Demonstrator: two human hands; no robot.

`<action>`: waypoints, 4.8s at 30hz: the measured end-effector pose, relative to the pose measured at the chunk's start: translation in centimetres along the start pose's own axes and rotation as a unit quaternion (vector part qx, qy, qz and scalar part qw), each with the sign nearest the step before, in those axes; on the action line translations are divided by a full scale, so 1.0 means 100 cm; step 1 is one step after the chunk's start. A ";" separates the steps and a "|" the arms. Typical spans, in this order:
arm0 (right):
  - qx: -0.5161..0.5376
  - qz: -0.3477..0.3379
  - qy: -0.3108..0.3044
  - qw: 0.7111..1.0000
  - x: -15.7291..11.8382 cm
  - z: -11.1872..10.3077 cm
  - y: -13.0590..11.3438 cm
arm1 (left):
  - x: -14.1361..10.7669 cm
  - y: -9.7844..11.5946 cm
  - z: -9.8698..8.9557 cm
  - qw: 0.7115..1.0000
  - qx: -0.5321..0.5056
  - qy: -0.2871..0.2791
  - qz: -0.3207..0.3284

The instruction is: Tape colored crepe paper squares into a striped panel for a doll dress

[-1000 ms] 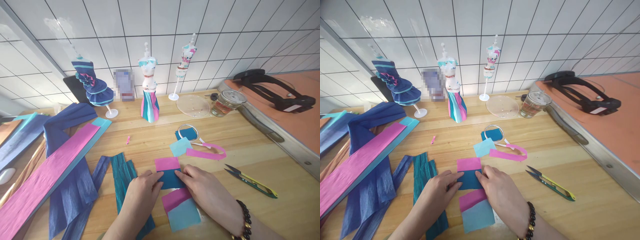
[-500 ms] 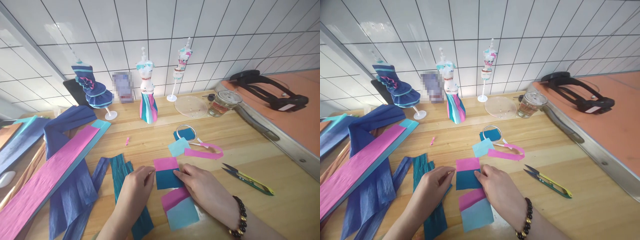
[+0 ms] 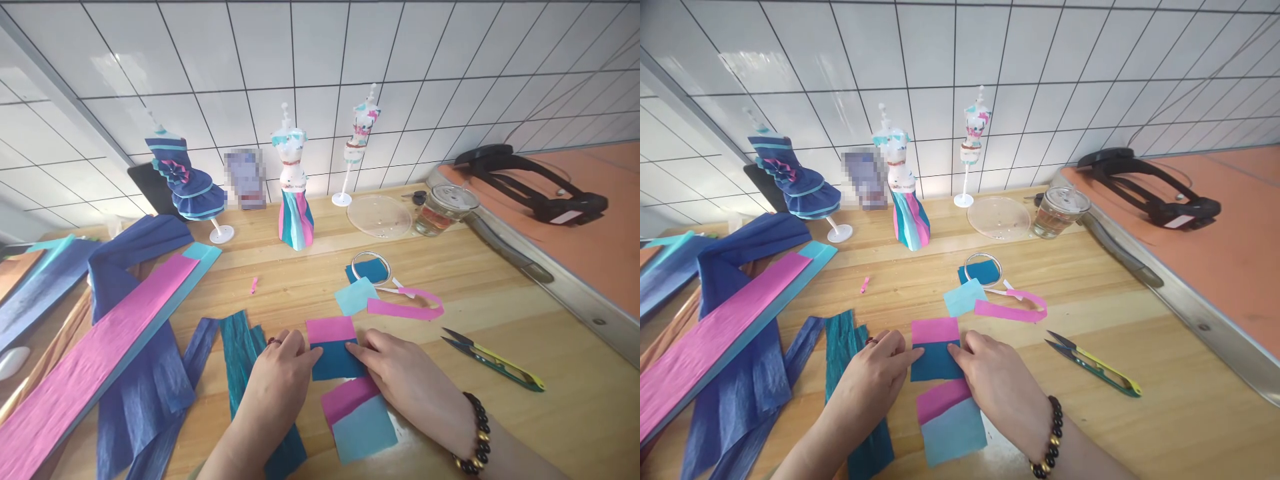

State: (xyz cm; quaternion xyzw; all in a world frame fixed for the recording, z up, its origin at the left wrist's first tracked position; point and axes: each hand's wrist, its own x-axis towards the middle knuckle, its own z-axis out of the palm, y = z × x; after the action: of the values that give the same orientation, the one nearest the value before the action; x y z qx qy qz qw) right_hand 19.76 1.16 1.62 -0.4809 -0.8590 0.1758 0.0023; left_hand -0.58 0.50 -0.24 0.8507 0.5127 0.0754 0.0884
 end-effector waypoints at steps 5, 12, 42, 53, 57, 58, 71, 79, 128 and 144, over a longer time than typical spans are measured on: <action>0.012 0.004 0.004 1.000 0.000 0.001 0.001 | 0.000 -0.001 0.002 1.000 -0.004 0.004 -0.004; 0.069 -0.014 0.040 0.997 -0.001 -0.002 0.007 | -0.002 -0.001 0.004 1.000 -0.015 0.006 -0.004; -0.020 0.189 0.258 0.947 0.002 0.001 0.096 | -0.004 -0.001 0.012 0.988 -0.127 0.090 0.009; 0.130 0.166 0.262 0.942 0.003 -0.003 0.074 | -0.003 0.000 0.012 0.988 -0.129 0.087 0.012; 0.212 0.156 0.234 0.936 0.000 -0.013 0.060 | -0.004 0.002 0.011 0.982 -0.164 0.090 0.011; 0.256 0.153 0.222 0.928 0.000 -0.017 0.057 | -0.004 0.003 0.011 0.980 -0.178 0.091 0.008; 0.597 0.066 0.080 0.795 -0.002 0.004 0.010 | -0.008 0.015 -0.005 0.857 -0.506 0.006 -0.096; 0.477 0.062 0.098 0.871 0.003 0.013 0.008 | -0.003 0.007 -0.002 0.786 -0.608 0.031 -0.109; 0.398 -0.007 0.055 0.916 0.002 0.015 -0.005 | 0.002 0.018 -0.001 0.793 -0.579 -0.012 -0.191; 0.306 -0.002 0.140 0.942 0.007 0.006 0.001 | 0.006 0.026 -0.003 0.679 -0.677 -0.081 -0.274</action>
State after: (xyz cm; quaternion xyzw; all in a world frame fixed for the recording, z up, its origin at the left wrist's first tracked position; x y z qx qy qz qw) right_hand 19.39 1.60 0.85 -0.4748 -0.7560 0.3611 0.2695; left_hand 1.86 -0.08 0.67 0.3831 0.5229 0.3053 0.6975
